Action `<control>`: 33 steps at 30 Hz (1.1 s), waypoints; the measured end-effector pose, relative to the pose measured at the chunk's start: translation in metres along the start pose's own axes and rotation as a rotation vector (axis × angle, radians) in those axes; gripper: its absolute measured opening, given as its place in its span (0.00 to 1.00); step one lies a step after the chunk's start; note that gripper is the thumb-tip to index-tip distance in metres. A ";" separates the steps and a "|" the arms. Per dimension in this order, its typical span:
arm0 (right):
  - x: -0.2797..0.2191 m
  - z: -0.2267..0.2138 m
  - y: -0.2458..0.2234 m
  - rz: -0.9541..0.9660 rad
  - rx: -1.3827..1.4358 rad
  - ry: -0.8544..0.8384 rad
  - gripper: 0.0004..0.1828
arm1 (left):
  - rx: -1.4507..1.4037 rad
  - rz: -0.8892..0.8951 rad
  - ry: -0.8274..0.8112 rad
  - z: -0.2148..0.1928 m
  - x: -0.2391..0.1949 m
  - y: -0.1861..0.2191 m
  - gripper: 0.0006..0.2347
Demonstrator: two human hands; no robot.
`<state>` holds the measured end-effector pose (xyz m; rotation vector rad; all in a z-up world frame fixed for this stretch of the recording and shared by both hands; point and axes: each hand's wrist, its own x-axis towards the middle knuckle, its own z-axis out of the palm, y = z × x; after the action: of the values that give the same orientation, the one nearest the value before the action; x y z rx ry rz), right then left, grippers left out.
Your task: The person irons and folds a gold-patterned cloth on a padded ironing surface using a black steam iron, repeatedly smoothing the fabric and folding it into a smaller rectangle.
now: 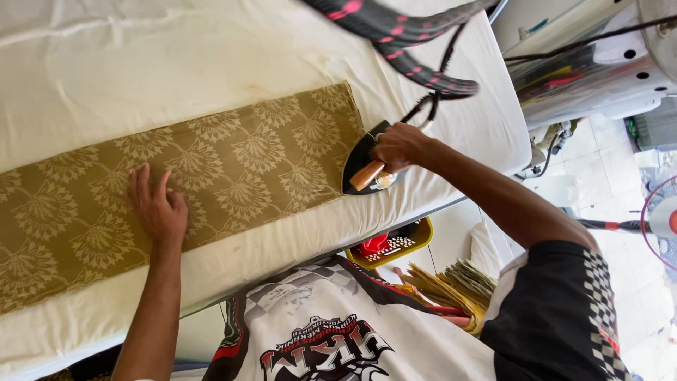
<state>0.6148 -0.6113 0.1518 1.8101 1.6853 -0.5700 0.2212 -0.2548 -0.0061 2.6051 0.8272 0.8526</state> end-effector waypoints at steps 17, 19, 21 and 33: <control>0.163 -0.130 -0.046 -0.113 -0.072 0.219 0.13 | 0.219 -0.343 0.059 -0.061 -0.043 -0.054 0.20; 0.186 -0.158 -0.052 -0.144 -0.072 0.253 0.13 | 0.205 -0.428 0.061 -0.078 -0.059 -0.053 0.19; 0.211 -0.182 -0.056 -0.155 -0.059 0.283 0.13 | 0.178 -0.492 0.055 -0.088 -0.071 -0.061 0.18; 0.168 -0.143 -0.052 0.030 0.230 0.080 0.19 | 0.206 -0.437 0.090 -0.095 -0.086 -0.097 0.19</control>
<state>0.5686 -0.3897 0.1376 2.0404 1.6994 -0.7122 0.0639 -0.2214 -0.0112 2.4123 1.5093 0.7914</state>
